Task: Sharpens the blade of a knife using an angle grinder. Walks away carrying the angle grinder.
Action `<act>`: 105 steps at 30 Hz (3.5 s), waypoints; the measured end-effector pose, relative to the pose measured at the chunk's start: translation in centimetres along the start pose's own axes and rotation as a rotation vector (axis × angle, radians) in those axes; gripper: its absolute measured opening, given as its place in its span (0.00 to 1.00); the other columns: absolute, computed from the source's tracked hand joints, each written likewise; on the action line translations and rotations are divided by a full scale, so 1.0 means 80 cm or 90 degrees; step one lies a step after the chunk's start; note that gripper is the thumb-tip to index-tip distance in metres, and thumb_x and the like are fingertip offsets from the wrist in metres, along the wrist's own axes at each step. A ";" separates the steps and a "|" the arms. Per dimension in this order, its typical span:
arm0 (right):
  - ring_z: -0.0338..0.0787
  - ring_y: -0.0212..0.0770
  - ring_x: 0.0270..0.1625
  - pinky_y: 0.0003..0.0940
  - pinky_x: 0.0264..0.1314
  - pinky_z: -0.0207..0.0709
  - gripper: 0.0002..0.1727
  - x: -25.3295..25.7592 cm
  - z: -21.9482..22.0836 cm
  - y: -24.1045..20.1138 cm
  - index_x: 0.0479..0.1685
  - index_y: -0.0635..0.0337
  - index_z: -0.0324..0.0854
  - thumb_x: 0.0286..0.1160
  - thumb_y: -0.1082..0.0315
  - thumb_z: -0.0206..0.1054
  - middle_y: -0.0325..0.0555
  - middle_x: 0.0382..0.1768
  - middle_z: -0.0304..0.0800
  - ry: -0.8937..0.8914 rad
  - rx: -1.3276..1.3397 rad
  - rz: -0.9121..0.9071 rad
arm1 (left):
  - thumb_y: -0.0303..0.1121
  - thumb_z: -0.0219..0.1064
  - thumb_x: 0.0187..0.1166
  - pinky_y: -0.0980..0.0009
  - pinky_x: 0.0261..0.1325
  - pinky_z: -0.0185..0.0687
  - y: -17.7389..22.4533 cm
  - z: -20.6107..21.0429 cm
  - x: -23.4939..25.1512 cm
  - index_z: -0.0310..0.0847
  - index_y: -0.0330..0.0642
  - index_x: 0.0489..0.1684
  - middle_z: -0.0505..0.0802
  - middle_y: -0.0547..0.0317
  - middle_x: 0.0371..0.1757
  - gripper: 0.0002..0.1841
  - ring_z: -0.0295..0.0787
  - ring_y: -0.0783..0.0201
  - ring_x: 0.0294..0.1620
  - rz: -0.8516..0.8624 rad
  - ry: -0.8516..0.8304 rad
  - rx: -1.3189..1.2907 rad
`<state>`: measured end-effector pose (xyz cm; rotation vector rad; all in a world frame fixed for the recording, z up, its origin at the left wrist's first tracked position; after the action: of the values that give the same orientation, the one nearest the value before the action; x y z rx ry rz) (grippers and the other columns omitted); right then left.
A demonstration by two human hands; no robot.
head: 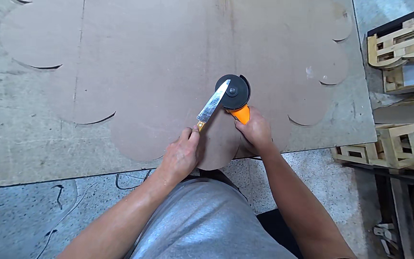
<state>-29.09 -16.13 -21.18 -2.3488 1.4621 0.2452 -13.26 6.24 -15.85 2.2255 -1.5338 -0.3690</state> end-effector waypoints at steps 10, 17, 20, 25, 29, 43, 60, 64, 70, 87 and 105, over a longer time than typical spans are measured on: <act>0.92 0.57 0.60 0.63 0.58 0.85 0.40 0.002 0.001 0.002 0.76 0.53 0.76 0.64 0.42 0.78 0.52 0.63 0.90 0.002 0.006 -0.001 | 0.32 0.57 0.86 0.56 0.30 0.90 -0.003 0.002 0.021 0.77 0.34 0.75 0.87 0.43 0.55 0.21 0.92 0.52 0.32 -0.005 -0.042 0.006; 0.92 0.57 0.60 0.63 0.58 0.85 0.40 0.001 0.000 0.001 0.76 0.54 0.76 0.65 0.42 0.78 0.52 0.62 0.90 0.002 0.006 -0.002 | 0.32 0.57 0.86 0.55 0.29 0.89 0.000 0.007 0.054 0.78 0.33 0.72 0.87 0.42 0.53 0.20 0.91 0.50 0.31 0.017 -0.040 -0.011; 0.92 0.57 0.60 0.63 0.57 0.86 0.41 0.001 -0.001 0.001 0.76 0.54 0.76 0.64 0.42 0.78 0.52 0.62 0.90 0.004 0.006 -0.004 | 0.32 0.57 0.87 0.55 0.30 0.90 0.003 0.011 0.063 0.78 0.33 0.73 0.86 0.42 0.54 0.20 0.91 0.50 0.32 0.019 -0.046 -0.015; 0.92 0.56 0.60 0.62 0.57 0.85 0.40 0.001 -0.001 0.001 0.76 0.54 0.76 0.65 0.42 0.78 0.52 0.62 0.90 -0.003 0.002 -0.001 | 0.33 0.56 0.88 0.54 0.31 0.90 0.006 0.016 0.077 0.77 0.34 0.73 0.87 0.42 0.55 0.20 0.92 0.49 0.32 0.020 -0.045 -0.017; 0.92 0.57 0.60 0.63 0.56 0.85 0.39 0.000 -0.002 0.000 0.75 0.54 0.77 0.64 0.42 0.78 0.52 0.61 0.91 -0.004 0.005 0.004 | 0.32 0.56 0.87 0.55 0.31 0.90 0.008 0.019 0.088 0.77 0.34 0.73 0.86 0.42 0.56 0.20 0.91 0.50 0.31 0.026 -0.046 -0.025; 0.92 0.56 0.61 0.63 0.58 0.85 0.40 0.000 -0.002 0.000 0.76 0.53 0.76 0.64 0.43 0.78 0.51 0.63 0.90 0.000 0.007 0.004 | 0.34 0.55 0.88 0.55 0.31 0.90 0.014 0.027 0.111 0.77 0.33 0.72 0.86 0.42 0.56 0.20 0.92 0.50 0.32 0.031 -0.032 -0.045; 0.92 0.55 0.59 0.62 0.57 0.85 0.38 -0.001 -0.004 -0.002 0.73 0.54 0.78 0.63 0.44 0.79 0.51 0.62 0.90 0.016 0.011 -0.006 | 0.32 0.57 0.87 0.56 0.32 0.91 0.010 0.027 0.096 0.78 0.31 0.69 0.87 0.41 0.55 0.18 0.92 0.51 0.31 0.045 0.000 -0.072; 0.92 0.57 0.60 0.64 0.58 0.85 0.40 0.000 -0.003 -0.001 0.76 0.55 0.76 0.64 0.43 0.79 0.53 0.63 0.90 0.011 0.013 -0.005 | 0.32 0.57 0.86 0.54 0.31 0.90 0.005 0.026 0.080 0.77 0.30 0.71 0.87 0.40 0.56 0.20 0.92 0.50 0.31 0.043 -0.006 -0.060; 0.92 0.58 0.61 0.64 0.58 0.84 0.40 0.000 -0.001 0.000 0.76 0.56 0.76 0.64 0.44 0.79 0.53 0.62 0.90 0.010 0.017 -0.008 | 0.31 0.58 0.85 0.55 0.30 0.90 0.000 0.023 0.060 0.78 0.29 0.69 0.87 0.41 0.53 0.19 0.92 0.50 0.30 0.059 0.016 -0.054; 0.91 0.58 0.61 0.64 0.58 0.84 0.41 0.000 -0.002 0.000 0.78 0.54 0.75 0.65 0.42 0.77 0.53 0.65 0.89 -0.005 0.014 0.001 | 0.30 0.59 0.84 0.56 0.29 0.90 -0.018 0.003 0.000 0.78 0.29 0.69 0.88 0.41 0.54 0.20 0.92 0.51 0.31 0.053 0.005 -0.026; 0.90 0.57 0.64 0.62 0.61 0.84 0.41 0.001 -0.003 0.000 0.78 0.55 0.75 0.66 0.43 0.78 0.51 0.67 0.88 -0.015 0.017 0.004 | 0.30 0.60 0.84 0.53 0.29 0.90 -0.008 -0.012 0.042 0.78 0.33 0.70 0.87 0.43 0.54 0.19 0.91 0.50 0.30 0.000 -0.058 -0.006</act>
<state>-29.08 -16.30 -21.01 -2.3128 1.4529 0.2537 -11.09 3.50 -15.29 2.2293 -1.5754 -0.4813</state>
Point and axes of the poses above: each hand's wrist, its own x-axis towards the middle knuckle, its own z-axis out of the palm, y = z × x, the point moved 6 cm from there along x, towards the middle knuckle
